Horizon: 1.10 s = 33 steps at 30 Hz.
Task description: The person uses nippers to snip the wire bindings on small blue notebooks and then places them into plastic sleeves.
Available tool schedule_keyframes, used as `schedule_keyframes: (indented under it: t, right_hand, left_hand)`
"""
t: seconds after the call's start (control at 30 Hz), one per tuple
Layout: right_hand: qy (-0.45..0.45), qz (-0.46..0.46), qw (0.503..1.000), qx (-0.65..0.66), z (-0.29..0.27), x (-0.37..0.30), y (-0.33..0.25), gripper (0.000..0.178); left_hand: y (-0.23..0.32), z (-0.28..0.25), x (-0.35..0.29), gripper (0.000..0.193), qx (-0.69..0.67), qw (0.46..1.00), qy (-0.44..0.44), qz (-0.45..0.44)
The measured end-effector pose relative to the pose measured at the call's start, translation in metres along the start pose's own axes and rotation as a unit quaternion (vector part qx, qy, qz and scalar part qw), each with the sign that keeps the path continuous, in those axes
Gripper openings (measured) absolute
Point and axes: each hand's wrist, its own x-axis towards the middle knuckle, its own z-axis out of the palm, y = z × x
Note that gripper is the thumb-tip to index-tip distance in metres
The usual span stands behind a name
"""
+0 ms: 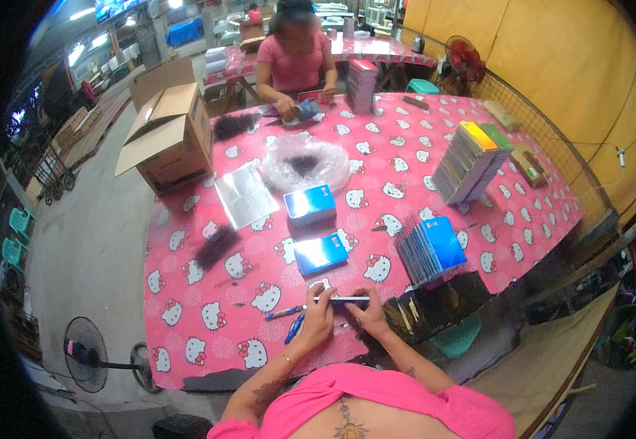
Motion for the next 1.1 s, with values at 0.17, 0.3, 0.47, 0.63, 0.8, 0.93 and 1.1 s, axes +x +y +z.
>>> schedule_keyframes:
  t: [0.17,0.3,0.47,0.63,0.8,0.93,1.1]
  right_hand:
    - [-0.084,0.129,0.984,0.087,-0.008,0.011,-0.004,0.027]
    - [-0.100,0.166,0.979,0.059,-0.008,0.011,-0.011,0.027]
    - [-0.102,-0.057,0.993,0.034,-0.007,0.019,0.007,0.034]
    - [-0.157,0.185,0.964,0.108,-0.012,0.013,-0.016,0.032]
    - [-0.120,0.209,0.967,0.084,-0.019,0.018,-0.042,0.029]
    - [-0.116,0.167,0.976,0.080,-0.018,0.019,-0.037,0.029]
    - [-0.129,0.179,0.969,0.108,-0.014,0.019,-0.042,0.031]
  left_hand:
    - [-0.053,-0.054,0.027,0.036,0.019,0.994,0.006,-0.112]
    - [-0.103,-0.148,0.051,0.023,0.303,0.928,0.198,-0.092]
    - [-0.120,-0.161,0.035,0.024,0.392,0.913,0.111,-0.014]
    - [-0.077,-0.135,0.029,0.026,0.190,0.961,0.190,-0.068]
    - [0.005,-0.090,0.020,0.024,0.092,0.995,0.014,-0.025]
    - [0.041,-0.093,0.021,0.026,0.057,0.998,-0.017,-0.038]
    - [0.042,-0.094,0.017,0.019,0.054,0.997,0.058,-0.012]
